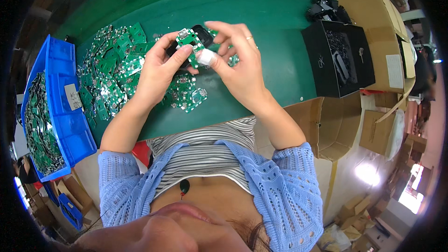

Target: The person picks up a black housing and a circuit board, fits the board into the housing, and presses them together by hand. They then place the assembled unit onto the green work surface and repeat the process with another housing and circuit board.

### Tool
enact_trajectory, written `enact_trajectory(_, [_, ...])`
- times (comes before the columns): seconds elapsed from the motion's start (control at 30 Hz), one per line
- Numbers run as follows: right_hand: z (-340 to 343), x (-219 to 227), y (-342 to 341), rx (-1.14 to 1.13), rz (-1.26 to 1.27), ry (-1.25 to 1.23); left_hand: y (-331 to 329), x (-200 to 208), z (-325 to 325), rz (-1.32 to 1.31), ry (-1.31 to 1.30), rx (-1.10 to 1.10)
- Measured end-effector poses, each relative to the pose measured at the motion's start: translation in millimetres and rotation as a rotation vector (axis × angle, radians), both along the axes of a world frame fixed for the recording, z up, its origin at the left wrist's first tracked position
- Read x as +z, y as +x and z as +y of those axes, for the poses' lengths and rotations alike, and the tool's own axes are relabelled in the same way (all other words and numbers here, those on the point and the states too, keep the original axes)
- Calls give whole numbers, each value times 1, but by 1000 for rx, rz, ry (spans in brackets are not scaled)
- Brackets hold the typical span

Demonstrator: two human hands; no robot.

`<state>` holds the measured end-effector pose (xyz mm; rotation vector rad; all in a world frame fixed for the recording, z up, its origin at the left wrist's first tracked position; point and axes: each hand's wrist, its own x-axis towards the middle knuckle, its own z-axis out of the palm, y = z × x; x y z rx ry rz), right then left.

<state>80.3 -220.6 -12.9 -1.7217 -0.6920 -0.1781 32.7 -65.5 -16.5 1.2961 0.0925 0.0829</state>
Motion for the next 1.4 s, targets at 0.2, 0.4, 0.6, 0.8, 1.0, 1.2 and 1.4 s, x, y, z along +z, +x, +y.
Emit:
enact_trajectory(0.2, [9, -2, 3, 48, -244, -38, -6, 9, 4, 142, 20, -69])
enact_trajectory(0.4, [31, 6, 20, 123, -333, -186, -9, 13, 20, -41, 94, 112])
enact_trajectory(0.6, [47, 28, 22, 253, -575, -422, -18, 1, 31, -305, 498, 349])
enact_trajectory(0.8, [59, 21, 18, 260, -629, -500, -22, -5, 40, -330, 594, 434])
enact_trajectory(1.0, [60, 4, 17, 349, -221, -175, -28, -3, 44, 76, 4, 174])
enact_trajectory(1.2, [63, -4, 18, 351, -223, -172, -28, -4, 51, 158, -132, 70])
enact_trajectory(1.4, [63, -9, 19, 275, -516, -239, -32, -1, 53, 81, 50, 129])
